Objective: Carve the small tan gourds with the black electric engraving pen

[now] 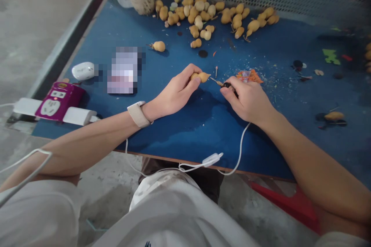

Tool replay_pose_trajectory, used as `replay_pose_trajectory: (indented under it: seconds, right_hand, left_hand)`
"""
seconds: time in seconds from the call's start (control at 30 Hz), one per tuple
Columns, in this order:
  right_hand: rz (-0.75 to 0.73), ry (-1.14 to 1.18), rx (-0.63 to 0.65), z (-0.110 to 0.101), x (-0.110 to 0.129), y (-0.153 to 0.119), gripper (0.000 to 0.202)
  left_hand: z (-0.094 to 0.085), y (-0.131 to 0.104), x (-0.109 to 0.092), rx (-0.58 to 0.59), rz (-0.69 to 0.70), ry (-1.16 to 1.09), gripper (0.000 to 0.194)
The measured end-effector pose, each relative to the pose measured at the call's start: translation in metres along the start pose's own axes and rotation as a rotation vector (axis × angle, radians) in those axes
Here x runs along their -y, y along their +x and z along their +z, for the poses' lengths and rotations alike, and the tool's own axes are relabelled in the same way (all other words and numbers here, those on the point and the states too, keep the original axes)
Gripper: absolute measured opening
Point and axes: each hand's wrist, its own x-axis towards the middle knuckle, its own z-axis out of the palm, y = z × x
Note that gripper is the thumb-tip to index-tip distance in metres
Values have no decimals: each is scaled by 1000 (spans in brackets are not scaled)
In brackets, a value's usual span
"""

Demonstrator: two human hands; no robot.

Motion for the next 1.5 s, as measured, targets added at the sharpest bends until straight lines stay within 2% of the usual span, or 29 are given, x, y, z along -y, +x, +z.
replay_pose_trajectory:
  seconds: [0.57,0.8,1.0,1.07,1.27,1.5]
  right_hand:
    - [27,-13,27,-3,4,1,39]
    - [-6,41,-4,-1,7,-1,42]
    - [-7,106,47,-4,14,-3,40]
    - [-3,111,52,-4,14,-3,40]
    - [-1,109,67,-2,12,-3,37]
    - [-6,107,56,-1,11,-3,38]
  left_hand:
    - [-1,-3,1,73,41,39,26]
    - [2,-2,-3,50,-53,-122,1]
    - [2,-2,-10,98,-109,-197,9]
    - [0,-1,-12,122,-89,-168,8]
    - [-5,2,-16,215,-78,-109,20]
    - [-5,1,-19,235,-77,-79,24]
